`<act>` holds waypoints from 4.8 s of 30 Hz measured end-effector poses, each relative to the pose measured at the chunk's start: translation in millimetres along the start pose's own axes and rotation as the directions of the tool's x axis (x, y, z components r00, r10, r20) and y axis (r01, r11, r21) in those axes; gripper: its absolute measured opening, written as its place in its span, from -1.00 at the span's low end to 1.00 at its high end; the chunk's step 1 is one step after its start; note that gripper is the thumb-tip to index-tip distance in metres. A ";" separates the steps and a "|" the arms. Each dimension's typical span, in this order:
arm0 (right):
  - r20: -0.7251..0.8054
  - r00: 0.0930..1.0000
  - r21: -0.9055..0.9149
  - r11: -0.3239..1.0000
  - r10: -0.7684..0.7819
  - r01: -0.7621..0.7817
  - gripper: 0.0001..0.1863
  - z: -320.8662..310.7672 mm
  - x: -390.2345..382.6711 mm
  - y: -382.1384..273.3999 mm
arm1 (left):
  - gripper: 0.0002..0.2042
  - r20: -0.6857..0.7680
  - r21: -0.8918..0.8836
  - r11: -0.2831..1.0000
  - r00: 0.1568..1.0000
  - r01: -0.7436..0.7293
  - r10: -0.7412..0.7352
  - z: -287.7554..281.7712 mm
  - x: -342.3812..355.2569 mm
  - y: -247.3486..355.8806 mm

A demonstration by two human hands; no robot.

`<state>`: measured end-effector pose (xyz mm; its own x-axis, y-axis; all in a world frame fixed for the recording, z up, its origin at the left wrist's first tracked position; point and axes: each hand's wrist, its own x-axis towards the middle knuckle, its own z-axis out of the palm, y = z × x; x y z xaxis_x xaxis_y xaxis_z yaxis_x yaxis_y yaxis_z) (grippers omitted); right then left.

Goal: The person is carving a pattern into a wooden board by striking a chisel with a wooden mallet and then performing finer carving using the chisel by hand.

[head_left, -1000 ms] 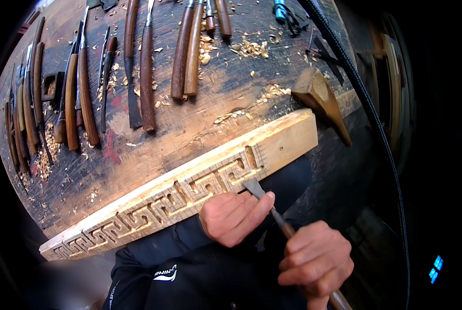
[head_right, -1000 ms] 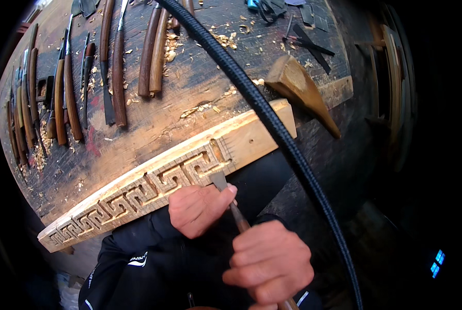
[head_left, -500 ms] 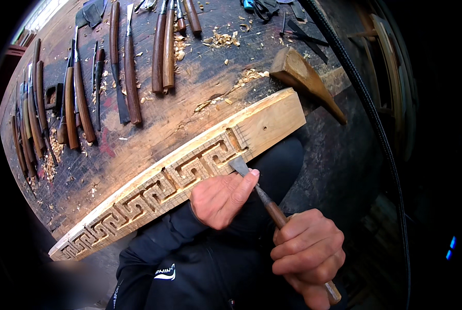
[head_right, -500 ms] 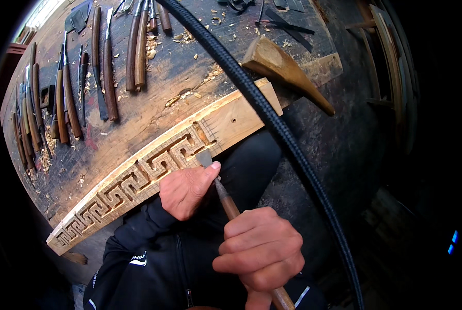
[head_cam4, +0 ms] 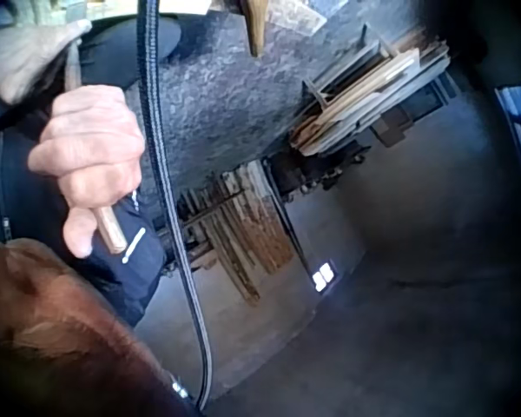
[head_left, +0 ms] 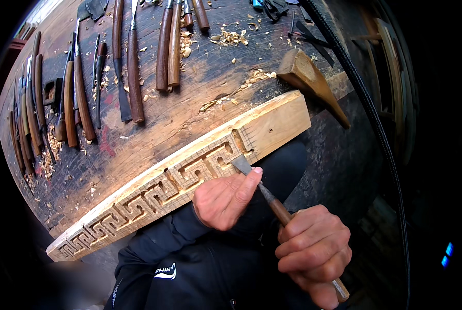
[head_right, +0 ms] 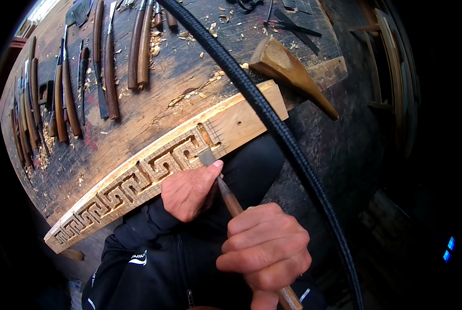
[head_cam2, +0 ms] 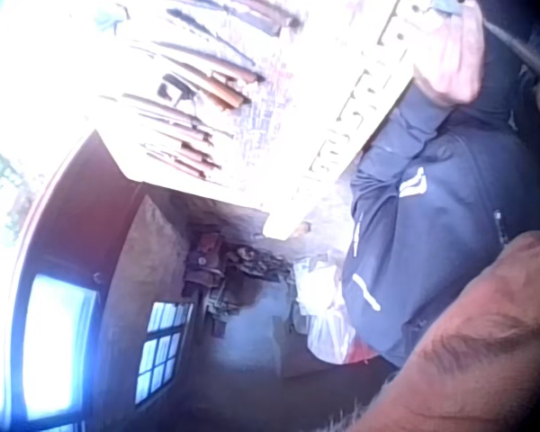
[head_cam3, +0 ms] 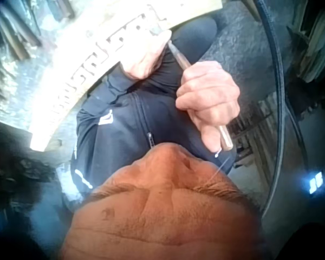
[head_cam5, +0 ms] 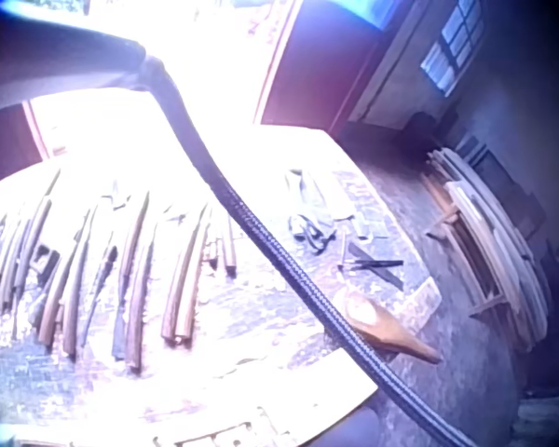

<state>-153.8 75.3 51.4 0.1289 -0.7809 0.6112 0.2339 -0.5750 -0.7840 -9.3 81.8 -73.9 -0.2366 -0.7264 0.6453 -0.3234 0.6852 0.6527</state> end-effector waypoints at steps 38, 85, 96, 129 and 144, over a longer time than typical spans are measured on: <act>-0.086 0.995 -0.054 0.998 -0.043 0.038 -0.35 17.1 -7.2 -4.6 | -0.55 0.006 -0.218 0.976 1.000 -0.003 0.005 -7.8 -6.3 -2.7; -0.070 0.992 -0.054 0.992 0.108 -0.112 -0.39 11.8 30.3 24.1 | -0.53 0.012 -0.097 0.980 0.985 0.173 -0.173 -6.9 -3.7 4.4; 0.199 0.977 0.075 0.993 0.080 -0.096 -0.36 10.1 27.5 29.0 | -0.35 0.043 -0.193 0.967 0.986 0.168 -0.163 -7.5 -13.7 0.4; 0.275 0.960 0.138 0.986 0.056 -0.097 -0.29 -1.5 7.8 -13.5 | -0.47 0.041 -0.072 0.994 0.995 -0.086 0.089 -31.8 1.1 23.7; 0.094 0.995 0.213 0.975 0.037 -0.057 -0.14 -16.9 3.6 -15.9 | -0.44 0.004 -0.100 0.982 0.987 -0.162 0.163 -13.9 17.0 11.1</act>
<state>-173.3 77.5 64.3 0.2271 -0.7756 0.5890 0.4261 -0.4647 -0.7762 -4.1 77.8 -50.1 -0.2899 -0.6054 0.7413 -0.1877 0.7955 0.5762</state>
